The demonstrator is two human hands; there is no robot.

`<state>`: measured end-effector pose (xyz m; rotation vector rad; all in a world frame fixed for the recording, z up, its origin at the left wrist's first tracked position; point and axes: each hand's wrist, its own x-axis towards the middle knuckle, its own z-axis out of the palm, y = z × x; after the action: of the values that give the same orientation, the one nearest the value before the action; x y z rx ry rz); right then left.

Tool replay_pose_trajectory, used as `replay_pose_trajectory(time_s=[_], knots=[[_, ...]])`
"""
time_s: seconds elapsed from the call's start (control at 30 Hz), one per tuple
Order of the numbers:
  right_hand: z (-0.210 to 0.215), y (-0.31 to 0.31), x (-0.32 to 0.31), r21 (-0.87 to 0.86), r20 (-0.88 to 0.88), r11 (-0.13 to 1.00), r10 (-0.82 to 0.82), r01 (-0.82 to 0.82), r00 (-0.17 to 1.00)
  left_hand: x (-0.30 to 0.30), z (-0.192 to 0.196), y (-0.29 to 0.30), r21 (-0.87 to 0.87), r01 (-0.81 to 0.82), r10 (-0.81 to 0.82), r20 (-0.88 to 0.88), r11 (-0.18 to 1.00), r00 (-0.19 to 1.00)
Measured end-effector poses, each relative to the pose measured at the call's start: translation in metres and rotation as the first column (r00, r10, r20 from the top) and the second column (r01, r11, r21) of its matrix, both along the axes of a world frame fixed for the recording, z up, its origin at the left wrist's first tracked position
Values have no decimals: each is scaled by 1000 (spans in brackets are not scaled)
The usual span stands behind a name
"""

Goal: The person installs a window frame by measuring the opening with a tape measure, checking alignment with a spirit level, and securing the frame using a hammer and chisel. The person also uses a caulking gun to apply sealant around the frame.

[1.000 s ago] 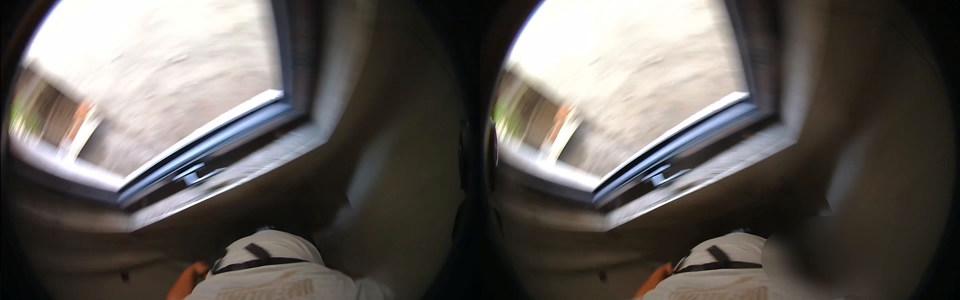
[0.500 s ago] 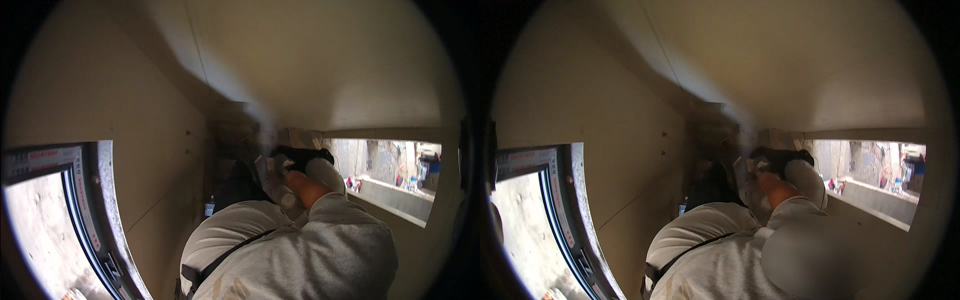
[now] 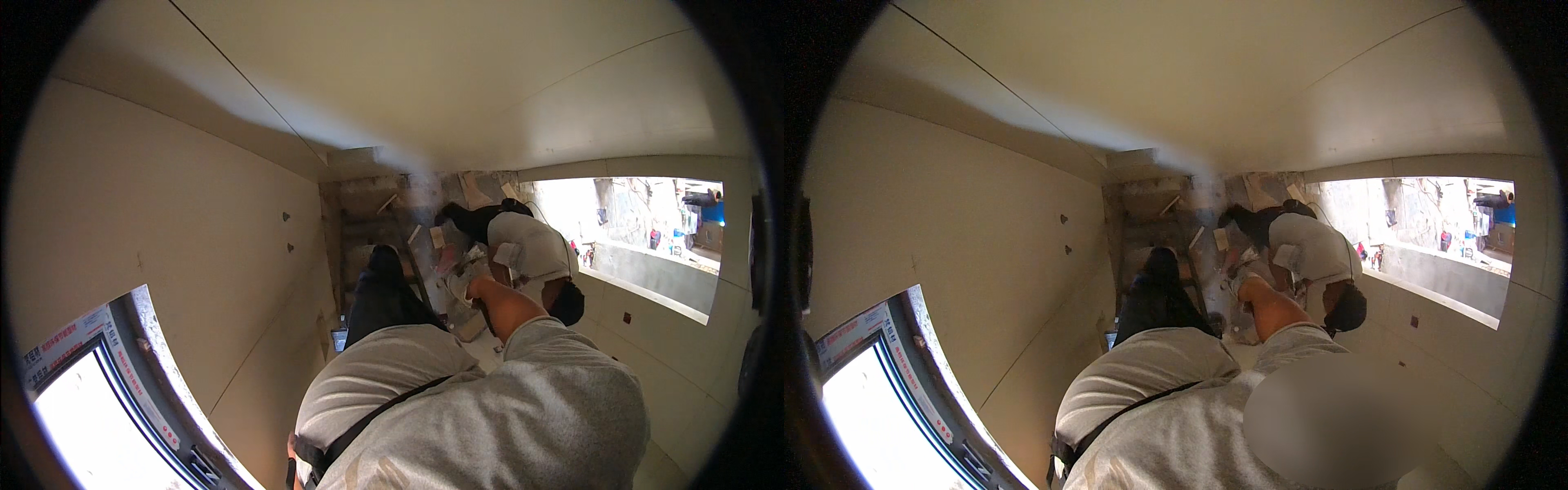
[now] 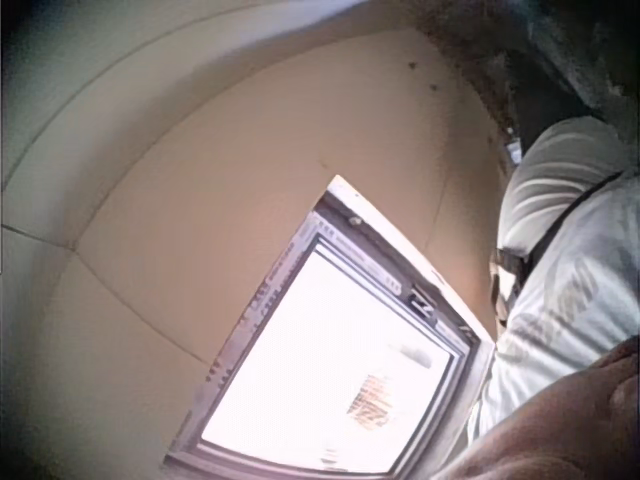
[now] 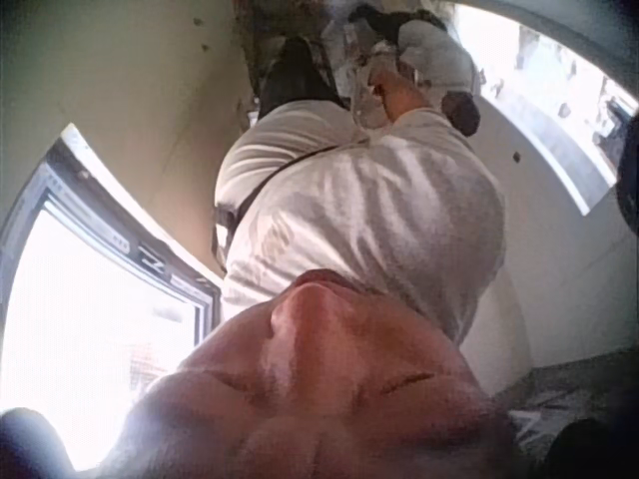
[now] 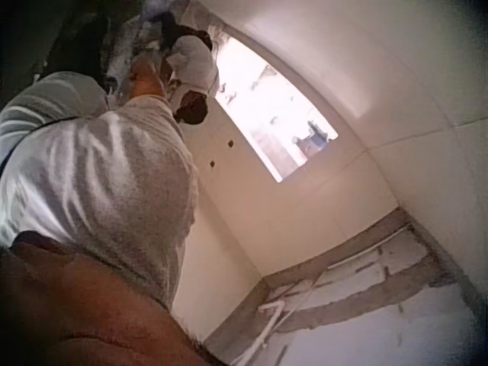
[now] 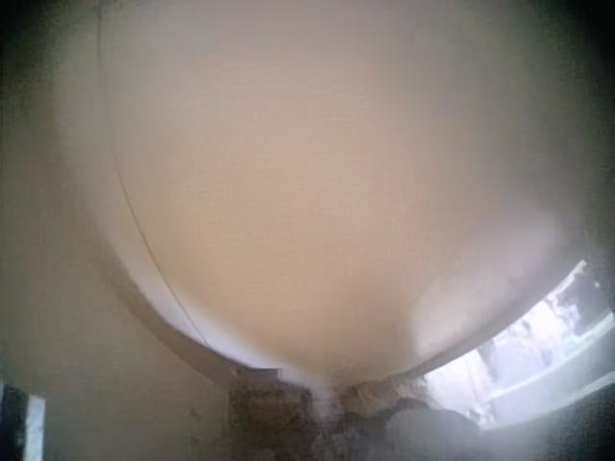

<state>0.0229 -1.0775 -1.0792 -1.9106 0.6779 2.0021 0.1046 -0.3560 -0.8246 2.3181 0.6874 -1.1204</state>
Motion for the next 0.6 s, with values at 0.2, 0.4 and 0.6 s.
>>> replay_pose_trajectory(time_s=[0.2,0.4,0.6], knots=[[-106,-36,-76,-96,33,988,-118,121,992,18,10,-11,-23,58,-57,15,998,998],[-25,-3,-35,-99,88,995,15,-7,996,30,-43,37,-362,-225,249,20,905,968],[-92,-30,-97,105,54,867,485,-488,873,84,39,-72,-401,-149,227,156,904,961]])
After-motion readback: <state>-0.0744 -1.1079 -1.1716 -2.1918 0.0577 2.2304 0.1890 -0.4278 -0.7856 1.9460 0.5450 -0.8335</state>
